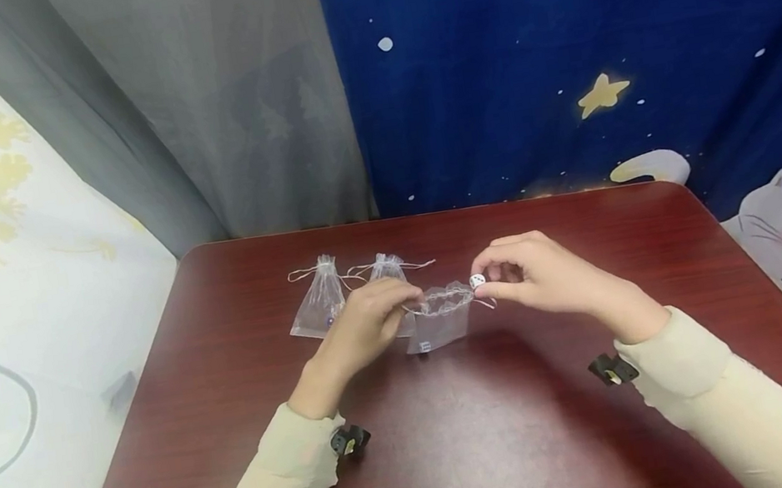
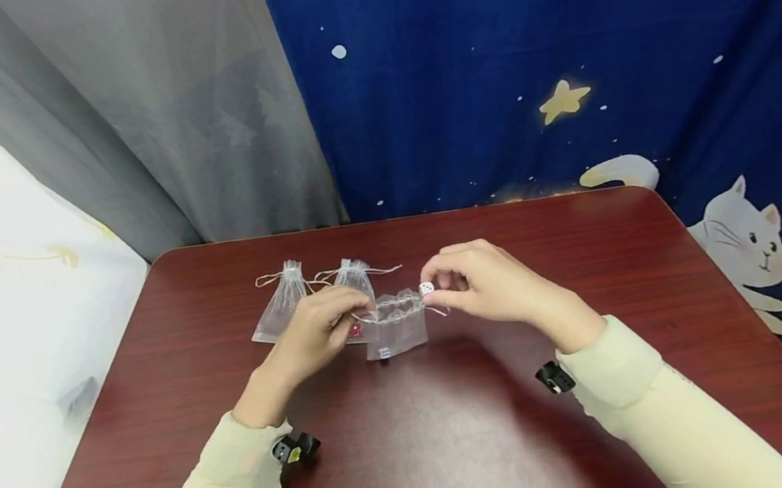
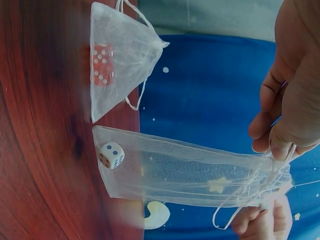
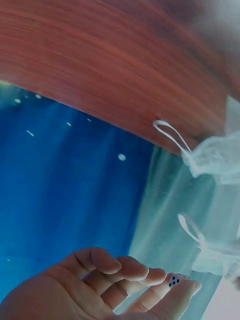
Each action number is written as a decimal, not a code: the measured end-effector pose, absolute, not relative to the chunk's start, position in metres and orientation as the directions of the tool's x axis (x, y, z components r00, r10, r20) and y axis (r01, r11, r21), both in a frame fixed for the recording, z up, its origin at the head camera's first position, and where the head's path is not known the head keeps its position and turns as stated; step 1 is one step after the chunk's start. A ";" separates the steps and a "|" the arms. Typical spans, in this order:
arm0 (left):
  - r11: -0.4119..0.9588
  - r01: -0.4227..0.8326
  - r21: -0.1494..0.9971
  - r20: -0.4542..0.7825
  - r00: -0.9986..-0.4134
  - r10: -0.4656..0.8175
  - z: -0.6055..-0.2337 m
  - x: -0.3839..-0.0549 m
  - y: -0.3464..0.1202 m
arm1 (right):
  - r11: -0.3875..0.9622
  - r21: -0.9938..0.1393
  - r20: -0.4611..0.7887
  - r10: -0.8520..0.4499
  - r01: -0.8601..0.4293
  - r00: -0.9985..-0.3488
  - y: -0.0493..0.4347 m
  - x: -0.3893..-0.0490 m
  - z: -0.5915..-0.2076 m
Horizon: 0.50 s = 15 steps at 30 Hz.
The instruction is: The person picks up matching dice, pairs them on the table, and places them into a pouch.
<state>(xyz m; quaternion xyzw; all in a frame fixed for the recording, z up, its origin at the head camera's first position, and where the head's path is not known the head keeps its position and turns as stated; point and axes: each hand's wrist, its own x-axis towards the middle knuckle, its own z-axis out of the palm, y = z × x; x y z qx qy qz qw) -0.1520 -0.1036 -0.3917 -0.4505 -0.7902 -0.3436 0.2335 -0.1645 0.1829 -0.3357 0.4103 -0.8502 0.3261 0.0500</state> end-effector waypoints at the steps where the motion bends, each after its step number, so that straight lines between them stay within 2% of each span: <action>1: 0.356 0.872 0.337 0.676 -0.487 0.553 -0.392 -0.152 -0.102 | 0.440 -0.515 0.357 -0.670 -0.735 -0.651 0.179 -0.164 -0.335; 15: 0.332 0.873 0.358 0.674 -0.487 0.555 -0.395 -0.152 -0.092 | 0.422 -0.509 0.375 -0.675 -0.750 -0.635 0.167 -0.162 -0.341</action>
